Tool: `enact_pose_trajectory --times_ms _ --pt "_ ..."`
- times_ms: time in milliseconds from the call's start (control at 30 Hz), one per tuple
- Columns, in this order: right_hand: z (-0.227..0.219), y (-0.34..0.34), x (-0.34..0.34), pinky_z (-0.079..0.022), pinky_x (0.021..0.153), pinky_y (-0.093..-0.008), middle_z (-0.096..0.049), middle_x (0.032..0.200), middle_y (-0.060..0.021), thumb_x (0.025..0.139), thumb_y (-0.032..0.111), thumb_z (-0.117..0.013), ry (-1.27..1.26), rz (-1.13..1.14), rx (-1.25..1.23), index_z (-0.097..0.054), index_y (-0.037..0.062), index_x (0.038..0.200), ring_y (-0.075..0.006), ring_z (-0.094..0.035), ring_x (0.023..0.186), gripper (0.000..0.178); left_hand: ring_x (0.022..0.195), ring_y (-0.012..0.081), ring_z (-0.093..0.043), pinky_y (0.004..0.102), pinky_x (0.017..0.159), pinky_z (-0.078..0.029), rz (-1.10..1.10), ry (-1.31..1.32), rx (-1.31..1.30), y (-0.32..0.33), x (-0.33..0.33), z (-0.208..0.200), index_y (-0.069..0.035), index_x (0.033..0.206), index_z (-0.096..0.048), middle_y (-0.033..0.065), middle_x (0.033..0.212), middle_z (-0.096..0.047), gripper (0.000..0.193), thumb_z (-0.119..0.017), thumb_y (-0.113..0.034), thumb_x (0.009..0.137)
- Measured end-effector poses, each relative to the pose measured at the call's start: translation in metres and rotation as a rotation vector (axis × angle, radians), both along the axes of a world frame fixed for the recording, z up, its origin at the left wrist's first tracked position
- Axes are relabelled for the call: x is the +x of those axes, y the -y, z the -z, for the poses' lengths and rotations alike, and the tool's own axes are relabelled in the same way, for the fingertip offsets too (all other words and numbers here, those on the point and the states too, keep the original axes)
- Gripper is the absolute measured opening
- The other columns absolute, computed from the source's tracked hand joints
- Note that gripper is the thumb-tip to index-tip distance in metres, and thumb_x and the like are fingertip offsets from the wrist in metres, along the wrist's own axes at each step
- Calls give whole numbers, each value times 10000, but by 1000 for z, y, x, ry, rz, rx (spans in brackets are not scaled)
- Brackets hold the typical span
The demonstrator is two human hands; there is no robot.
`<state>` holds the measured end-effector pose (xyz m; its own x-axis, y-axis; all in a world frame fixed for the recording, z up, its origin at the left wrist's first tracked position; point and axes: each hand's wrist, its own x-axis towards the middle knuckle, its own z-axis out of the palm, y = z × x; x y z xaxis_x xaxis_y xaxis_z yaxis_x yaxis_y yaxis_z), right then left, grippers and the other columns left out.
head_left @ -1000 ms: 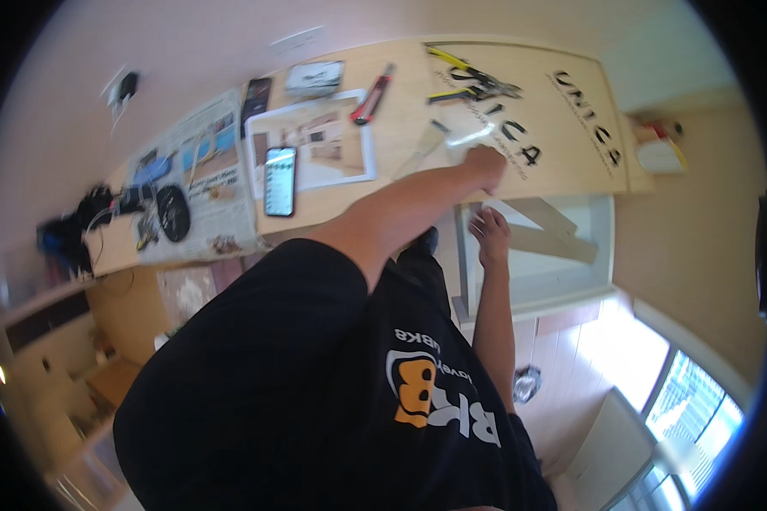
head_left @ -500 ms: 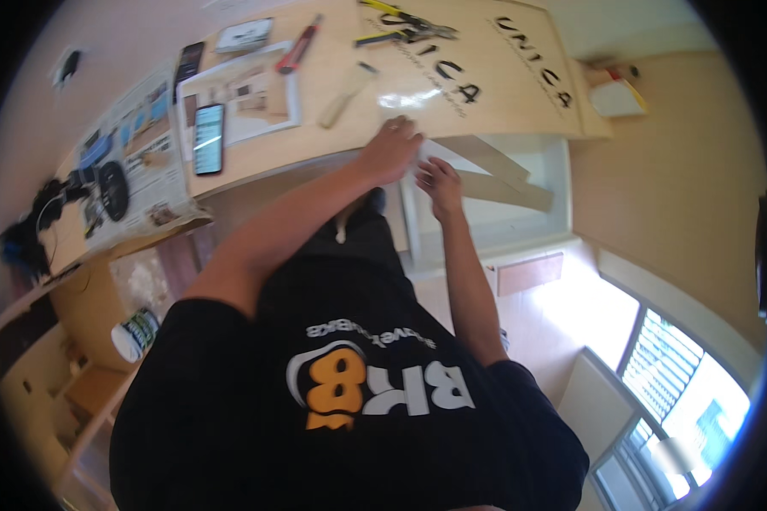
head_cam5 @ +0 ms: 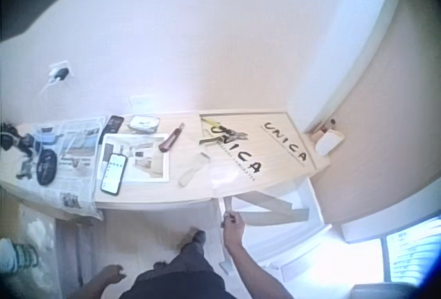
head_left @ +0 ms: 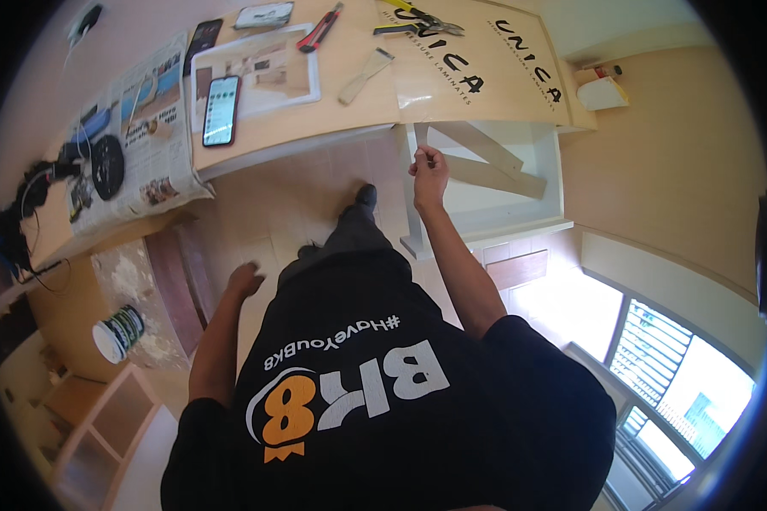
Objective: The person trims excess laminate from a white cabinet door using pliers and a flat metal tool. They retrieve tools from a purple bag and a blue backpack, then repeatedly cut and scrape the laminate edges to remove overhang.
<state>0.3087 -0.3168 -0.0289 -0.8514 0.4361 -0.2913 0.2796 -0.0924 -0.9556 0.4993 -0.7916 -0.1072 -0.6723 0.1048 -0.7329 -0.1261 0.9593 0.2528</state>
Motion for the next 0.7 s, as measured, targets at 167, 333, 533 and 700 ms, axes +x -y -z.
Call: enact_pose_trajectory --times_ms 167,333,533,700 --pt "-33 56 58 -487 619 -254 -674 794 -42 1014 189 -601 14 -486 162 -690 15 1099 -82 -591 655 213 976 387 -693 461 873 -537 -481 236 -19 95 232 43 -5 980 -711 217 982 -729 382 -783 -345 822" --pt "-42 114 91 -537 723 -367 -715 866 -127 989 168 -594 -77 -1047 447 -690 30 1083 -246 -683 769 192 778 236 -714 409 707 -546 -800 324 160 51 373 88 18 932 -741 167 820 -746 387 -717 -366 893" --pt "2 98 87 -524 842 -499 -713 978 -183 906 213 -611 -38 -1541 759 -705 71 1037 -404 -662 963 215 757 229 -714 404 684 -551 -959 -192 464 -9 359 117 29 956 -723 170 861 -739 392 -713 -357 892" --pt "52 107 51 -523 897 -498 -715 1036 -201 798 244 -725 -46 -1869 1039 -723 86 1047 -400 -661 1020 295 639 283 -673 436 596 -534 -1391 -149 493 -53 295 46 13 896 -685 171 786 -684 333 -691 -320 880"
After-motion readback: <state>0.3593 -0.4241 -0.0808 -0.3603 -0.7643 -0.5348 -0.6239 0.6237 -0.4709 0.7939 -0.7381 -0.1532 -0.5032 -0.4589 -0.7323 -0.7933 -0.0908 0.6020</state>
